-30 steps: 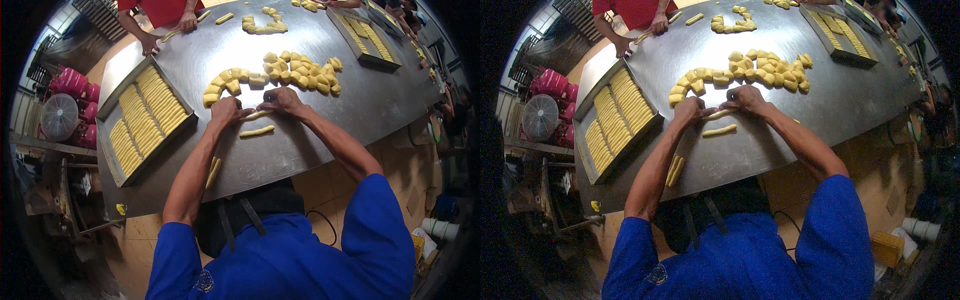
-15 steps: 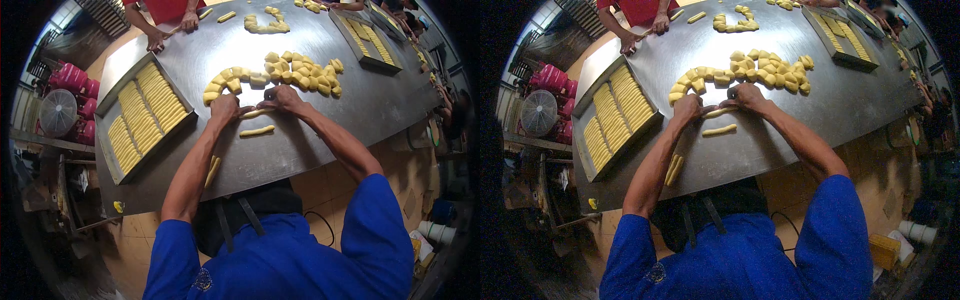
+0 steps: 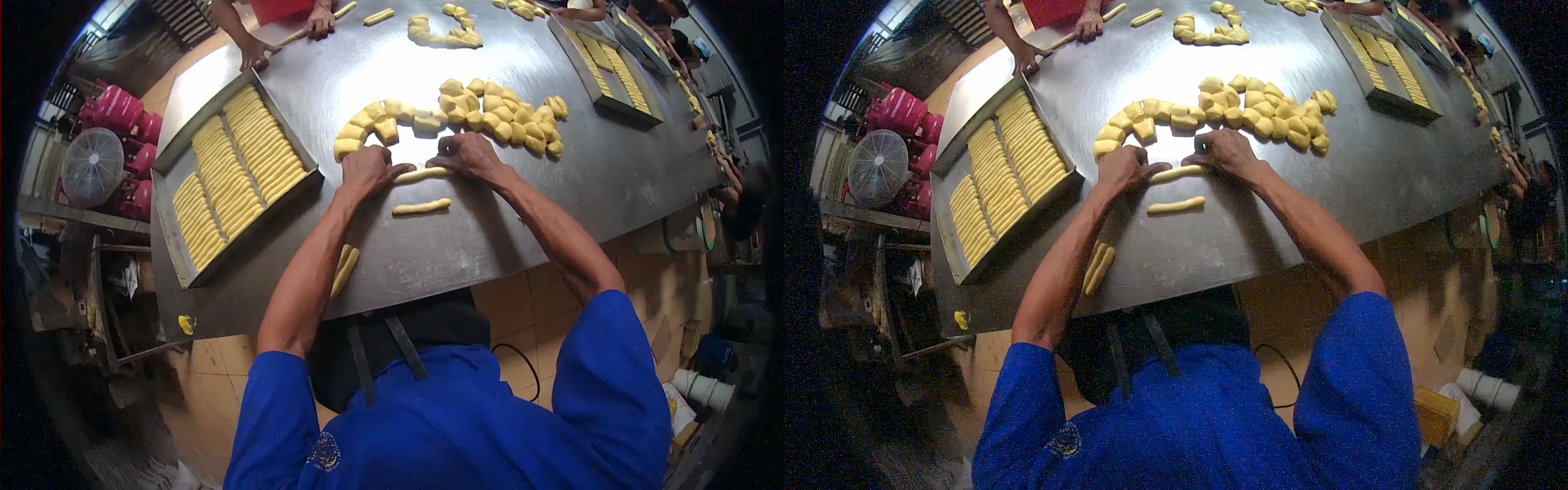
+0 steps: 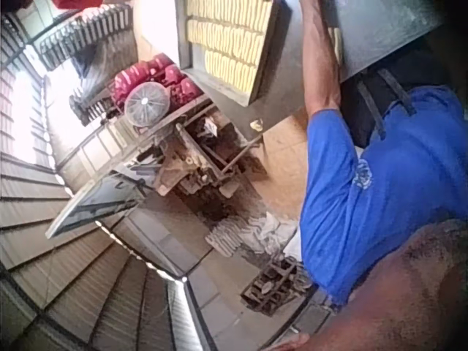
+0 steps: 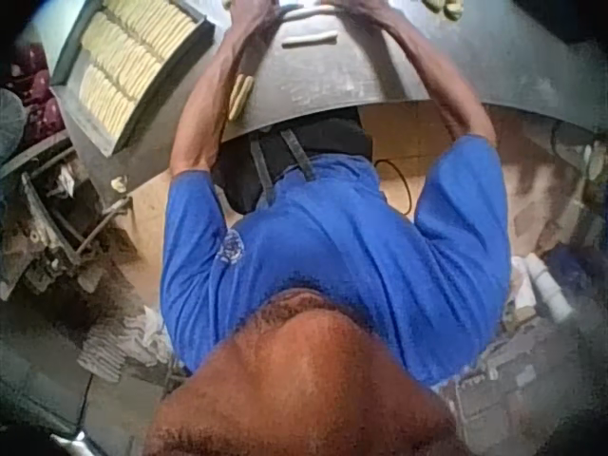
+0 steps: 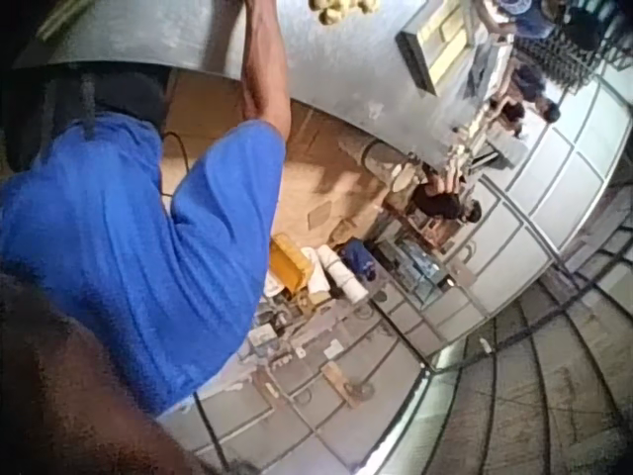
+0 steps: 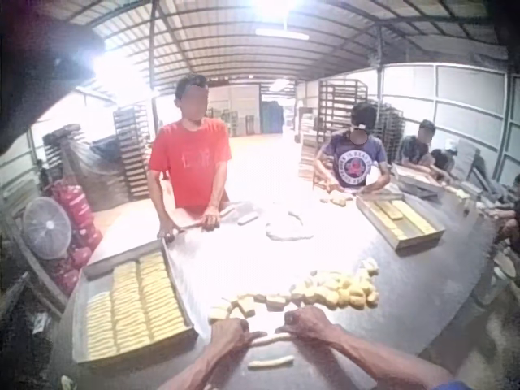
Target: Shaping individual pieces of dough and arranging them neatly on a baking tray.
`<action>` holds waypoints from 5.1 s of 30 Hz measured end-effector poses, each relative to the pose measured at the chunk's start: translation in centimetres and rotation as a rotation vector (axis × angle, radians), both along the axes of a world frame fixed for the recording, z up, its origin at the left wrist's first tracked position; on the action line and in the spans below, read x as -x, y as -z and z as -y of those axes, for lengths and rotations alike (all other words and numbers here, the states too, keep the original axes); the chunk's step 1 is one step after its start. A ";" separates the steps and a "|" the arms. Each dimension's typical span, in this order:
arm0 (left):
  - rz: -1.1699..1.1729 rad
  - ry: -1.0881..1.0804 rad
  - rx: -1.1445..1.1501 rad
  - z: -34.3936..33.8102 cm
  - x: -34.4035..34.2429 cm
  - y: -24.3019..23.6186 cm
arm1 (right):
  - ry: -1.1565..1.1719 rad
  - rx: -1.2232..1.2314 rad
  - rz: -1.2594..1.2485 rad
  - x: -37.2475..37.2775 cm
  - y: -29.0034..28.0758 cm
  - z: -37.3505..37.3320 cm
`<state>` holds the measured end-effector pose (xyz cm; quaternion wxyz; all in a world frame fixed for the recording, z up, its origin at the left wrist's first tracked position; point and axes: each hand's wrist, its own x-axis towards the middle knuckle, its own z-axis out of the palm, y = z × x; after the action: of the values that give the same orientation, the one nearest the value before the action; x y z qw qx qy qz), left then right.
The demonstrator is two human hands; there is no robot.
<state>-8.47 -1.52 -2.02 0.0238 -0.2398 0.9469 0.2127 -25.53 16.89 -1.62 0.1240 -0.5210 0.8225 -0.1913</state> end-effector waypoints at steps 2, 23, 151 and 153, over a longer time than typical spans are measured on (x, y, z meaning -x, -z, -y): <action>0.071 -0.049 -0.083 -0.3 0.8 -0.6 | -0.016 -0.043 0.007 1.0 -0.3 0.3; 0.043 -0.146 -0.401 0.2 -3.3 -1.3 | 0.144 0.122 0.320 -1.4 0.1 -2.9; -0.012 0.008 -0.014 -1.0 -0.2 -0.8 | 0.053 0.048 0.012 -1.2 0.1 -0.4; 0.079 -0.046 -0.158 -0.7 -0.1 -1.4 | 0.058 0.024 0.044 -0.9 -0.1 -0.5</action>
<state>-8.39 -0.80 -0.63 0.0754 -0.2671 0.9197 0.2777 -24.65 17.35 -1.52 0.1301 -0.4942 0.8319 -0.2162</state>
